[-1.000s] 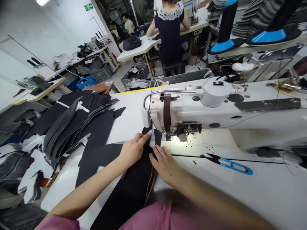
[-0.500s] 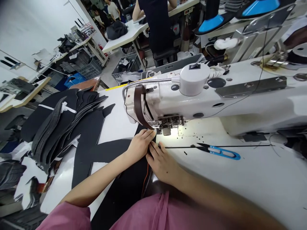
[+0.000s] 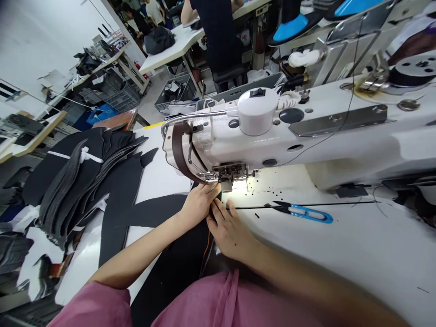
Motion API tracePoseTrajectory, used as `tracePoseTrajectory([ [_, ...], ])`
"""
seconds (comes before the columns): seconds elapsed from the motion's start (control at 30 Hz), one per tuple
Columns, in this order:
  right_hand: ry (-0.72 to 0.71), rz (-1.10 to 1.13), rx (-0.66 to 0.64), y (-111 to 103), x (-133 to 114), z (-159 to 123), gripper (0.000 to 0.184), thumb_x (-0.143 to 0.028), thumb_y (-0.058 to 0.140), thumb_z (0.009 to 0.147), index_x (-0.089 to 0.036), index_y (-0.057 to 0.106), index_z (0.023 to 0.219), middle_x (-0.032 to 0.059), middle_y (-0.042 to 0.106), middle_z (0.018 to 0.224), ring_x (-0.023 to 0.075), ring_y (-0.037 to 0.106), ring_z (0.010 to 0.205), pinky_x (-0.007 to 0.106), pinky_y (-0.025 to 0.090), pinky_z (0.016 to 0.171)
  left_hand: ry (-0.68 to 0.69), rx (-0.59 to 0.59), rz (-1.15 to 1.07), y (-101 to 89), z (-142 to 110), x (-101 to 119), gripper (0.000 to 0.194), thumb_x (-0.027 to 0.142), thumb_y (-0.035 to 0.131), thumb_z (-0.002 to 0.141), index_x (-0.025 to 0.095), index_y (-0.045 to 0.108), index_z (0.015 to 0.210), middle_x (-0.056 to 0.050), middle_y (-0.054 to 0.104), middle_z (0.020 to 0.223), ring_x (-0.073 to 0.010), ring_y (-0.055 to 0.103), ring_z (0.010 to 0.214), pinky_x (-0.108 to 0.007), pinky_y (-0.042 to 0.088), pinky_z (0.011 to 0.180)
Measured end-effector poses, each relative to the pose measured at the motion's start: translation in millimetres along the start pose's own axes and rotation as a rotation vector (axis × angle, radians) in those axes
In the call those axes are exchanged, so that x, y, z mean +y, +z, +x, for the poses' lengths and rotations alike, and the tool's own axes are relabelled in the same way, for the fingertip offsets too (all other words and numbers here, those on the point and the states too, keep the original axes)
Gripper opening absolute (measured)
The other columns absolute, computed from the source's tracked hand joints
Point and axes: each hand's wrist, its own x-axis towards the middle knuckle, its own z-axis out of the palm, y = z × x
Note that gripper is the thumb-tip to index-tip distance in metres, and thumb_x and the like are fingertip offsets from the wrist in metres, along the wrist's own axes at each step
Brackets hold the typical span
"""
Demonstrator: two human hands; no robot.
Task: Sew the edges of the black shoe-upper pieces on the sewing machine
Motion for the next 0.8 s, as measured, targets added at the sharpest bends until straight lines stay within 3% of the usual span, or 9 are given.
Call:
tracePoseTrajectory([
  [0.3, -0.016, -0.057, -0.008, -3.2, -2.4, -1.7, 0.047, -0.021, 0.049, 0.083, -0.006, 0.051, 0.128, 0.0242, 0.045, 0.135, 0.0356, 0.032, 0.132, 0.058, 0.023, 0.107, -0.011, -0.042, 0.014, -11.5, -1.3, 4.6, 0.03, 0.014, 0.041, 0.089, 0.014, 0.049, 0.118, -0.01, 0.052, 0.123, -0.0232, 0.046, 0.109, -0.032, 0.049, 0.079],
  [0.5, 0.007, -0.027, -0.063, -12.5, 0.0, 4.2, 0.047, -0.024, 0.048, 0.084, -0.005, 0.052, 0.127, 0.0245, 0.045, 0.134, 0.0357, 0.033, 0.13, 0.058, 0.024, 0.107, -0.04, -0.134, 0.028, -24.8, 2.6, 8.2, 0.024, 0.014, 0.042, 0.086, 0.015, 0.052, 0.108, -0.009, 0.055, 0.114, -0.0226, 0.049, 0.099, -0.031, 0.05, 0.072],
  [0.7, 0.004, -0.012, -0.065, -11.2, -2.5, -2.2, 0.042, -0.025, 0.05, 0.083, -0.006, 0.056, 0.12, 0.024, 0.048, 0.13, 0.0371, 0.034, 0.13, 0.058, 0.024, 0.107, -0.069, -0.227, 0.072, -35.7, -3.3, 18.7, 0.029, 0.013, 0.04, 0.085, 0.015, 0.05, 0.112, -0.011, 0.054, 0.108, -0.0235, 0.051, 0.096, -0.026, 0.048, 0.058],
  [0.8, -0.003, -0.027, -0.054, -12.0, 3.0, -3.8, 0.043, -0.024, 0.049, 0.084, -0.006, 0.054, 0.122, 0.0232, 0.047, 0.131, 0.0362, 0.033, 0.131, 0.057, 0.025, 0.108, -0.062, -0.273, 0.07, -38.4, -3.1, 20.3, 0.032, 0.013, 0.044, 0.082, 0.013, 0.048, 0.114, -0.012, 0.055, 0.105, -0.0234, 0.055, 0.093, -0.027, 0.049, 0.06],
])
